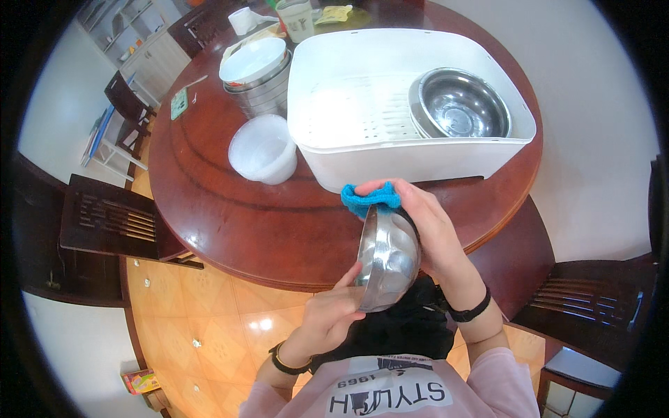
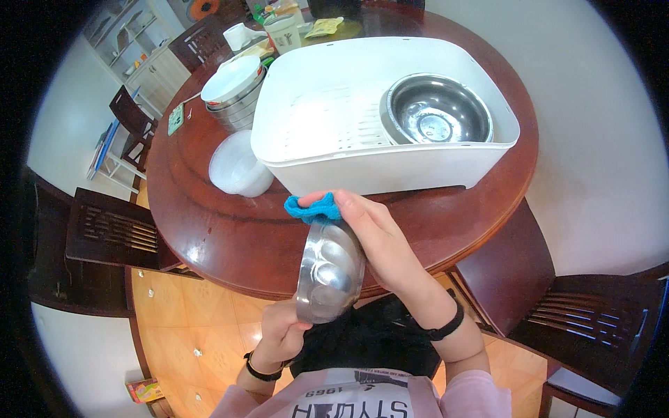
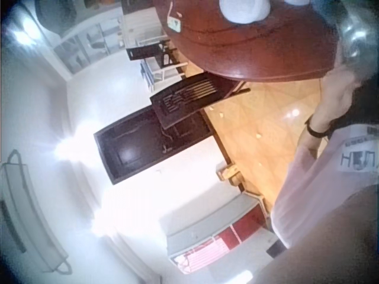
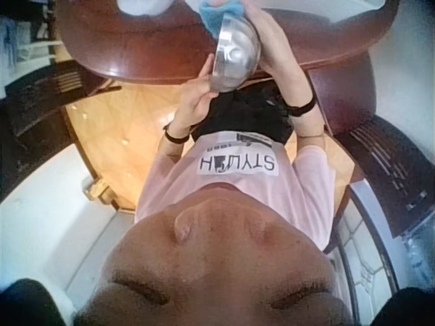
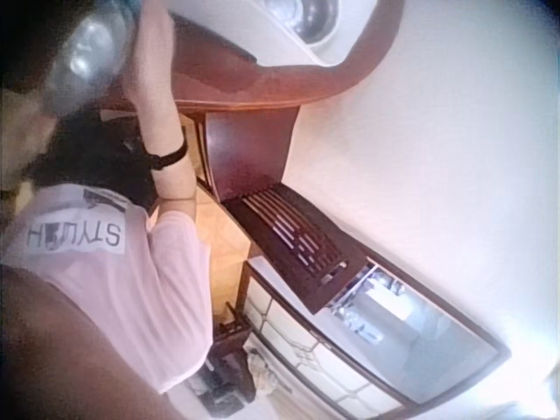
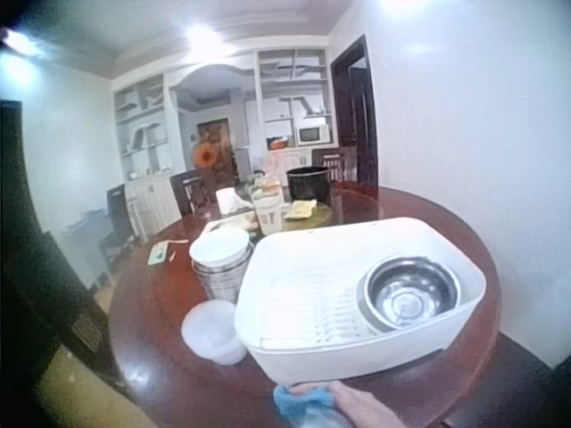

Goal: The person dries multiple metal bowls and ceramic plates with a blue cloth, wiping both interior and exterior surfaces. Each item is then placed into a white dish rack on a wooden dining table.

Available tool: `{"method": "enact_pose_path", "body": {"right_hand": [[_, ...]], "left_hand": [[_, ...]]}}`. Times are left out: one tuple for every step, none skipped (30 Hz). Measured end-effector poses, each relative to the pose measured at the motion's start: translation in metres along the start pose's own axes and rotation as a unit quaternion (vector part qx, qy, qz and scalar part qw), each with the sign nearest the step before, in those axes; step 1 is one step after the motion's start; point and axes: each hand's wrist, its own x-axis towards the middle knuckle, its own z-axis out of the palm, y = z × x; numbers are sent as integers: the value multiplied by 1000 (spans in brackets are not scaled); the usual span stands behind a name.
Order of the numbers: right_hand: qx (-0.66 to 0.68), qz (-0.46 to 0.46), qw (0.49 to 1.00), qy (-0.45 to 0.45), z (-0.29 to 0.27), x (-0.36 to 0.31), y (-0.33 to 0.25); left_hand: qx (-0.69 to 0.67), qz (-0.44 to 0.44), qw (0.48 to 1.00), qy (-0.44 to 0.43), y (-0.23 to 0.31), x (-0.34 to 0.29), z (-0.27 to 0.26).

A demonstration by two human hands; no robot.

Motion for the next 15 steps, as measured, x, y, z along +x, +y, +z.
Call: {"method": "enact_pose_path", "body": {"right_hand": [[33,20,999,5,-2,1,3],[77,38,996,-14,-6,1,11],[151,87,985,-12,-8,3,21],[223,136,965,-11,-8,4,31],[293,184,938,-11,-8,5,37],[375,207,903,-41,-8,2,40],[416,216,882,-54,-10,0,46],[455,225,859,-70,-11,1,52],[492,235,834,-86,-12,0,55],[461,244,850,-73,-14,-4,56],[435,254,863,-47,-14,-7,60],[406,261,875,-18,-16,-11,60],[377,267,887,11,-18,-14,61],[382,245,890,28,-17,-15,62],[379,251,891,3,-20,-17,64]], "left_hand": [[-9,11,1000,4,-1,0,1],[13,31,999,1,0,3,1],[35,52,998,-1,0,6,1],[56,72,996,-3,0,10,1],[104,83,991,1,4,15,1],[152,94,984,5,9,20,0],[199,105,974,10,12,25,0],[234,105,966,13,12,29,-1],[254,102,962,2,12,31,-3],[273,98,957,-9,11,31,-6],[297,91,950,-17,10,31,-9],[316,99,943,-12,12,36,-9],[338,101,935,-17,12,39,-11],[362,103,926,-22,12,40,-17],[386,103,916,-25,13,41,-25]]}}
